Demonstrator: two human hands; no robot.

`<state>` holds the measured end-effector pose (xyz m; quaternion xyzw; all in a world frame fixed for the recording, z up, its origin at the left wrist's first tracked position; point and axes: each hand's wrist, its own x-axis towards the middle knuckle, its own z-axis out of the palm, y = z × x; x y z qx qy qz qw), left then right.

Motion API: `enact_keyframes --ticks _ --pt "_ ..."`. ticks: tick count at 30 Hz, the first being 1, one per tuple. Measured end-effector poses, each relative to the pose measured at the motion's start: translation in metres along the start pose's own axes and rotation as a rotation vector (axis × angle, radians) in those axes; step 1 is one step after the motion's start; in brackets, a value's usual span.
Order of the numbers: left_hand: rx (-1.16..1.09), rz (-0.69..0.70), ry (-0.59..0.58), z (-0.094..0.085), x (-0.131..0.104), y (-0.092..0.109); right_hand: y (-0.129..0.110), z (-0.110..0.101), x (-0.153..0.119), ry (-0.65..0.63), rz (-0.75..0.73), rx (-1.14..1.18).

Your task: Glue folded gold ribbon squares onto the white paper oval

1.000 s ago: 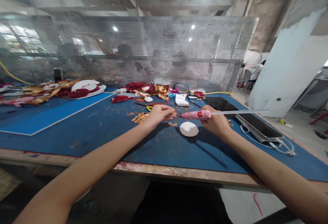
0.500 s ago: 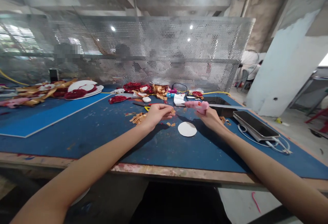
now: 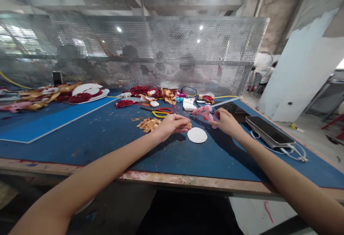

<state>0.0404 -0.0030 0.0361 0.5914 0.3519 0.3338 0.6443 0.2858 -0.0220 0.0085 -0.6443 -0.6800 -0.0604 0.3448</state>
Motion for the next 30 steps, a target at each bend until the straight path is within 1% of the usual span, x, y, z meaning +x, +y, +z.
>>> enact_keyframes --ticks 2,3,5,8,11,16,24,27,30 --pt "-0.04 -0.023 -0.051 -0.002 0.001 -0.001 -0.003 -0.011 -0.003 -0.09 0.014 0.06" --pt "-0.057 -0.037 -0.079 -0.003 0.002 -0.002 -0.006 -0.015 -0.004 -0.124 -0.009 0.107" --pt "-0.075 -0.06 -0.124 -0.004 0.003 -0.003 -0.013 -0.016 -0.007 -0.177 -0.116 0.232" --pt "-0.064 -0.07 -0.168 -0.004 0.002 -0.003 -0.026 -0.011 -0.012 -0.247 -0.307 0.446" --pt "-0.029 -0.06 -0.221 -0.002 -0.001 -0.002 -0.04 -0.007 -0.02 -0.293 -0.407 0.575" --pt "0.016 -0.09 -0.265 0.0 -0.004 -0.002 -0.052 -0.007 -0.028 -0.301 -0.468 0.611" --pt "0.044 -0.132 -0.257 0.003 -0.006 -0.002 -0.052 -0.003 -0.028 -0.324 -0.516 0.607" --pt "0.055 -0.129 -0.26 0.004 -0.007 -0.002 -0.052 -0.002 -0.028 -0.323 -0.533 0.598" --pt "0.065 -0.118 -0.272 0.004 -0.006 -0.003 -0.053 -0.003 -0.028 -0.351 -0.524 0.577"
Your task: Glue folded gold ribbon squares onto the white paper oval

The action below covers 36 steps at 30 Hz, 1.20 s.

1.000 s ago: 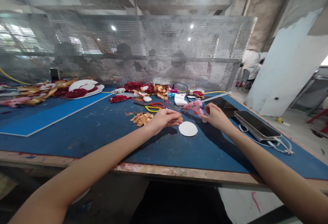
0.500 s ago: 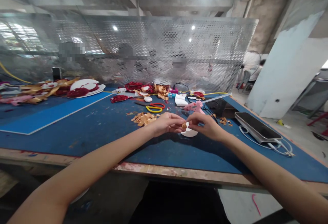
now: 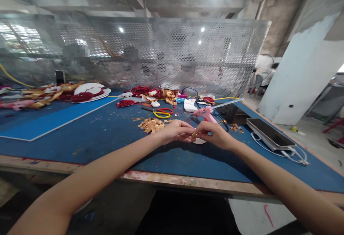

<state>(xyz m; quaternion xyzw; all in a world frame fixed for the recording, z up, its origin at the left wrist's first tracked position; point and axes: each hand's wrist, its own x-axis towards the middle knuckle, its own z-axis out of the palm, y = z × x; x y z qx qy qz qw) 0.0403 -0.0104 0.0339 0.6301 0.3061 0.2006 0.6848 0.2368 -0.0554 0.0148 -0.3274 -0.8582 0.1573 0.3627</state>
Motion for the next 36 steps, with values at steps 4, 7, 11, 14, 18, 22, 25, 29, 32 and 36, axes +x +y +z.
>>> enact_keyframes --ticks 4,7,11,14,18,22,25,29,32,36 --pt "0.027 -0.003 -0.004 -0.001 0.001 -0.001 -0.001 0.0 0.0 -0.028 -0.02 -0.011" --pt "0.039 0.001 0.002 0.0 0.001 -0.001 0.0 0.0 0.001 -0.024 -0.043 -0.036" --pt "0.007 0.086 0.074 0.002 0.001 0.0 -0.001 0.0 0.0 0.064 -0.039 -0.101" --pt "-0.003 0.249 0.191 0.002 0.0 0.001 -0.004 -0.001 0.0 0.191 -0.04 -0.134" --pt "0.138 0.473 0.243 0.005 -0.004 0.002 -0.007 0.0 -0.001 0.355 -0.086 -0.161" --pt "0.262 0.571 0.229 0.011 -0.01 0.0 -0.011 0.002 0.0 0.465 -0.214 -0.19" --pt "0.3 0.591 0.242 0.014 -0.011 -0.001 -0.015 0.004 0.002 0.507 -0.295 -0.19" --pt "0.315 0.635 0.307 0.014 -0.012 -0.001 -0.02 0.003 0.003 0.528 -0.312 -0.216" --pt "0.334 0.681 0.336 0.015 -0.013 0.0 -0.021 0.003 0.002 0.517 -0.325 -0.245" --pt "0.385 0.747 0.362 0.015 -0.014 0.001 -0.021 0.004 0.002 0.51 -0.336 -0.255"
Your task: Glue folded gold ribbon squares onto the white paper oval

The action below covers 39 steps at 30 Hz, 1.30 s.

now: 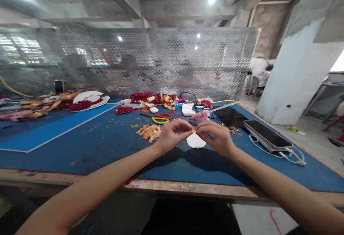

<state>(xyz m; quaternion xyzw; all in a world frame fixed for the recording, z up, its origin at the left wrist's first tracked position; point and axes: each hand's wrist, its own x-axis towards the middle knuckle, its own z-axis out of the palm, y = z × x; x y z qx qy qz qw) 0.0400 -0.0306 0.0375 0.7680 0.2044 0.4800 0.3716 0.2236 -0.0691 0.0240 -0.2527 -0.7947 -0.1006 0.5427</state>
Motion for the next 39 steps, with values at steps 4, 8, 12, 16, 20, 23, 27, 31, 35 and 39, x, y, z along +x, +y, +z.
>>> enact_keyframes --ticks 4,8,12,16,20,23,27,31,35,39 --pt "0.059 0.057 -0.014 -0.0018 0.0002 0.0 -0.0007 0.0004 0.0003 -0.005 0.0 0.007" --pt "0.134 0.099 -0.033 -0.0035 0.0005 0.0006 -0.0024 0.0 0.001 -0.021 0.014 0.003" --pt "0.168 0.1 -0.021 -0.0041 0.0007 0.0012 -0.0036 0.0001 0.0016 -0.013 0.015 0.012" --pt "0.183 0.095 -0.021 -0.0042 0.0008 0.0021 -0.0038 0.0002 0.0019 -0.011 0.036 0.019" --pt "0.175 0.085 -0.025 -0.0041 0.0014 0.0031 -0.0038 0.0004 0.0014 -0.007 0.041 0.017" --pt "0.155 0.077 -0.025 -0.0037 0.0017 0.0032 -0.0039 0.0011 0.0004 -0.001 0.03 0.011" --pt "0.115 0.042 -0.014 -0.0021 0.001 0.0026 -0.0038 0.0019 -0.0006 -0.002 0.05 0.024" --pt "0.069 0.003 0.026 0.0006 0.0 0.0016 -0.0045 0.0024 -0.0002 -0.003 0.069 0.03" --pt "0.014 -0.015 0.028 0.0025 -0.0004 0.0014 -0.0066 0.0031 -0.0003 0.005 0.113 0.017" --pt "-0.05 -0.027 -0.007 0.0033 -0.0004 0.0026 -0.0079 0.0052 -0.0026 0.031 0.243 -0.018"
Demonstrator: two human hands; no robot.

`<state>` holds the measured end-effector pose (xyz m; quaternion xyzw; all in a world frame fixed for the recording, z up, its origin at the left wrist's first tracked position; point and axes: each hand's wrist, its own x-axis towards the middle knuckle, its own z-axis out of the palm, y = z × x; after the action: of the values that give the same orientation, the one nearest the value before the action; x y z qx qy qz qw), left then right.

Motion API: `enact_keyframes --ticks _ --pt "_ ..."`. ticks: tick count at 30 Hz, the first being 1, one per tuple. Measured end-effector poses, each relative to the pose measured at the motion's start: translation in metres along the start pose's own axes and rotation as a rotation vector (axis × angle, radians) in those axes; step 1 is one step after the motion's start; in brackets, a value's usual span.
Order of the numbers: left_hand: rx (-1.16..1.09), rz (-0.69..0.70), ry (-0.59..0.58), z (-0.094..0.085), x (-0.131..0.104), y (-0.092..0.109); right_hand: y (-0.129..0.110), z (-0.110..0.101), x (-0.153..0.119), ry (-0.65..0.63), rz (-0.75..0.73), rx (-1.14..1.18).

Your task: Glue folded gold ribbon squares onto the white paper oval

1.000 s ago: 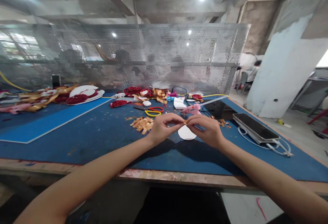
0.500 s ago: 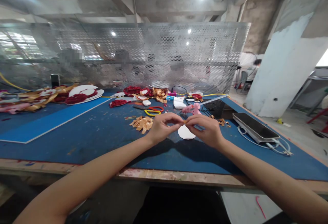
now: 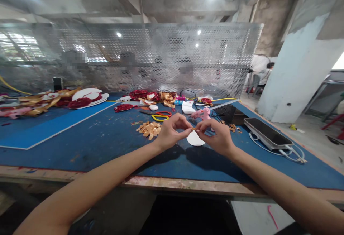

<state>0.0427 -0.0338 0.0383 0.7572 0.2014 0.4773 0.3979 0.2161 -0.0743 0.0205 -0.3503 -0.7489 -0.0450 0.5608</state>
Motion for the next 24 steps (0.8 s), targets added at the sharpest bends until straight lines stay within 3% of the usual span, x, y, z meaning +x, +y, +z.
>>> enact_keyframes --ticks 5,11,24 --pt "-0.047 -0.015 -0.035 0.0009 0.0016 0.0013 0.0029 0.0029 -0.0036 0.026 0.027 0.045" --pt "0.016 0.012 -0.079 0.0 0.0021 0.0003 0.0 0.0031 -0.0051 -0.025 -0.06 -0.098" --pt "0.482 0.221 -0.121 -0.0044 -0.0005 -0.0066 -0.0005 0.0049 -0.005 -0.163 0.044 -0.187"
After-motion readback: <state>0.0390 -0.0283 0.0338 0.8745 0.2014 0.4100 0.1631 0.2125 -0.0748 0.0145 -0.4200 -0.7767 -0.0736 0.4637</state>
